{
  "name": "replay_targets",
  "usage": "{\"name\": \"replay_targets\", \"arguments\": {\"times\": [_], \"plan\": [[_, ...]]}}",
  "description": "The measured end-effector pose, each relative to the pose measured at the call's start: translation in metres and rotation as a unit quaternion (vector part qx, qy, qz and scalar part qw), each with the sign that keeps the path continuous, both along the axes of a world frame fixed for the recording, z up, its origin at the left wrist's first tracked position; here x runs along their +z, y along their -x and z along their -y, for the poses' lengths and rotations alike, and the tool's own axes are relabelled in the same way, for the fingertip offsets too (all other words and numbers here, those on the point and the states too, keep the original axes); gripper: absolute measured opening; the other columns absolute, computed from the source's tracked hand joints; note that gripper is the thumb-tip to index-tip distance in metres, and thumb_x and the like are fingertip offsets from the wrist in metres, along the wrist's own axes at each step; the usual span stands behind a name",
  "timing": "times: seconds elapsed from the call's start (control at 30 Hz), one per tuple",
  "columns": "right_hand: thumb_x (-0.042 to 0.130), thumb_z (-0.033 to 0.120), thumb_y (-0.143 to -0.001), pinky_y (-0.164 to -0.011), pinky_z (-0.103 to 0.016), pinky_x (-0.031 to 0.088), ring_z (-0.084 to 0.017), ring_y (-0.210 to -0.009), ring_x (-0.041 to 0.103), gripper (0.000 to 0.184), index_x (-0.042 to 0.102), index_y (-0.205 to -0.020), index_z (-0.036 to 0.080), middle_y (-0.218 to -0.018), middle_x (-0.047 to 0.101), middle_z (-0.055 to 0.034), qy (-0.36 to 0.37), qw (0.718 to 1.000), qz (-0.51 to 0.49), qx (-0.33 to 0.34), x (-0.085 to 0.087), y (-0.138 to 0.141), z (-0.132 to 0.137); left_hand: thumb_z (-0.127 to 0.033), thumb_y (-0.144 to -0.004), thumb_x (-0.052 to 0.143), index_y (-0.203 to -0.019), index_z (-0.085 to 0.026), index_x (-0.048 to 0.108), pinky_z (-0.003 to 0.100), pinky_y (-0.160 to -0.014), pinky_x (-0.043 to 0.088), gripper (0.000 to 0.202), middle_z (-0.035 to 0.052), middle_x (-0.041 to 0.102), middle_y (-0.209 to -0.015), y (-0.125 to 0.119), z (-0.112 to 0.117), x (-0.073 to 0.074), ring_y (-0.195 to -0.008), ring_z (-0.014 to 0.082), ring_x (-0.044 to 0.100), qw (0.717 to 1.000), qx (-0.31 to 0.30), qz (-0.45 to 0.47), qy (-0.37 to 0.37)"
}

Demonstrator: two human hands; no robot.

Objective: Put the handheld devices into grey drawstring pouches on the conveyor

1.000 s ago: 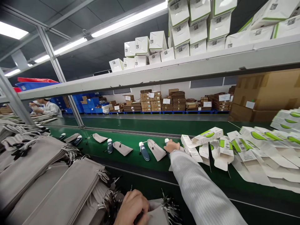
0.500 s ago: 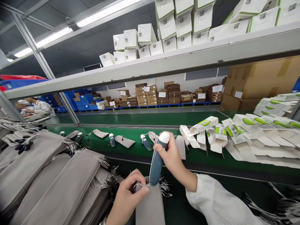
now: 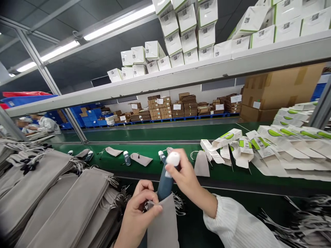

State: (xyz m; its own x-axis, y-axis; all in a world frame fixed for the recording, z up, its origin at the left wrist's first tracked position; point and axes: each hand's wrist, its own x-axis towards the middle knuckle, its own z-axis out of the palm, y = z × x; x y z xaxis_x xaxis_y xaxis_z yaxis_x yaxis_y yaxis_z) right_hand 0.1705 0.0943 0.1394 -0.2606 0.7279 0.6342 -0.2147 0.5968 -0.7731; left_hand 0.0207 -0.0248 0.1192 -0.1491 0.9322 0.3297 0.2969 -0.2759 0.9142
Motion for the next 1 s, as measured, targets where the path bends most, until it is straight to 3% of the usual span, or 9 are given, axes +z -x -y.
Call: {"name": "replay_targets", "arguments": {"times": [0.1,0.2,0.33,0.43,0.6,0.77,0.87,0.93,1.0], "plan": [[0.041,0.054,-0.101,-0.076,-0.032,0.047,-0.021,-0.086,0.06,0.041,0.065,-0.095,0.021,-0.09,0.063,-0.0056,0.018,0.97,0.189,0.148,-0.001,0.001,0.008,-0.03,-0.077,0.071,-0.071,-0.019,0.064,0.026,-0.07,0.041,0.015,0.006,0.046,-0.101,-0.001,-0.003,0.005,-0.092,0.0198,0.05,0.997,0.068,0.017,-0.036],[0.053,0.052,-0.096,-0.063,-0.026,0.044,-0.015,-0.069,0.056,0.035,0.063,-0.108,0.021,-0.075,0.06,-0.0015,0.108,0.914,0.273,0.282,0.0,-0.002,0.01,-0.036,-0.077,0.074,-0.07,-0.018,0.064,0.023,-0.068,0.043,0.021,0.0068,0.051,-0.103,0.008,-0.006,0.011,-0.091,0.0192,0.053,0.993,0.104,0.04,-0.045],[0.07,0.048,-0.085,-0.042,-0.017,0.016,-0.005,-0.044,0.016,0.036,0.053,-0.102,0.021,-0.055,0.026,0.0111,0.286,0.891,0.1,0.337,0.014,-0.021,0.006,-0.04,-0.074,0.078,-0.074,-0.018,0.058,0.017,-0.048,0.033,0.03,-0.0005,0.049,-0.079,0.031,-0.007,0.016,-0.059,0.008,0.044,0.968,0.159,0.189,-0.05],[0.07,0.041,-0.085,-0.041,-0.017,0.015,-0.005,-0.046,0.01,0.029,0.05,-0.095,0.021,-0.059,0.02,0.0108,0.333,0.901,-0.054,0.273,0.031,-0.038,0.005,-0.046,-0.081,0.072,-0.094,-0.021,0.058,0.017,-0.043,0.024,0.032,-0.0034,0.047,-0.077,0.042,-0.008,0.011,-0.05,0.0047,0.03,0.956,0.154,0.242,-0.055],[0.066,0.028,-0.086,-0.068,-0.029,0.053,-0.008,-0.048,0.03,0.019,0.052,-0.097,0.024,-0.061,0.032,0.0088,0.174,0.968,-0.179,0.029,0.051,-0.047,-0.015,-0.033,-0.089,0.061,-0.105,-0.024,0.062,0.026,-0.068,0.044,0.019,0.004,0.056,-0.1,0.043,-0.007,-0.021,-0.074,0.0141,0.051,0.994,0.097,-0.037,0.017],[0.059,0.031,-0.089,-0.073,-0.034,0.053,-0.013,-0.062,0.057,0.04,0.041,-0.125,0.026,-0.1,0.061,-0.0023,0.01,0.992,0.034,-0.118,0.026,-0.028,-0.08,-0.015,-0.086,0.052,-0.09,-0.023,0.061,0.035,-0.083,0.044,0.012,0.0056,0.058,-0.102,0.041,0.0,-0.053,-0.097,0.0236,0.056,0.969,0.056,-0.221,0.1],[0.057,0.031,-0.09,-0.072,-0.034,0.049,-0.018,-0.073,0.064,0.061,0.029,-0.144,0.027,-0.127,0.058,-0.0109,0.025,0.931,0.33,-0.151,-0.016,0.0,-0.115,-0.011,-0.084,0.049,-0.086,-0.022,0.057,0.038,-0.082,0.042,0.014,0.0056,0.058,-0.097,0.042,-0.002,-0.061,-0.094,0.0255,0.054,0.951,0.067,-0.284,0.1],[0.06,0.026,-0.088,-0.079,-0.036,0.047,-0.026,-0.091,0.065,0.056,0.039,-0.14,0.022,-0.121,0.062,-0.0131,0.045,0.862,0.474,-0.175,-0.045,0.018,-0.129,-0.01,-0.083,0.049,-0.084,-0.022,0.054,0.038,-0.08,0.04,0.013,0.0053,0.057,-0.094,0.043,-0.004,-0.063,-0.091,0.0252,0.053,0.941,0.067,-0.314,0.103],[0.064,0.017,-0.082,-0.087,-0.039,0.044,-0.034,-0.11,0.06,0.045,0.052,-0.125,0.015,-0.121,0.061,-0.0185,0.075,0.828,0.523,-0.191,-0.069,0.031,-0.137,-0.009,-0.081,0.049,-0.08,-0.021,0.05,0.037,-0.078,0.038,0.012,0.0049,0.057,-0.091,0.044,-0.006,-0.063,-0.088,0.0243,0.052,0.935,0.061,-0.334,0.108]]}}
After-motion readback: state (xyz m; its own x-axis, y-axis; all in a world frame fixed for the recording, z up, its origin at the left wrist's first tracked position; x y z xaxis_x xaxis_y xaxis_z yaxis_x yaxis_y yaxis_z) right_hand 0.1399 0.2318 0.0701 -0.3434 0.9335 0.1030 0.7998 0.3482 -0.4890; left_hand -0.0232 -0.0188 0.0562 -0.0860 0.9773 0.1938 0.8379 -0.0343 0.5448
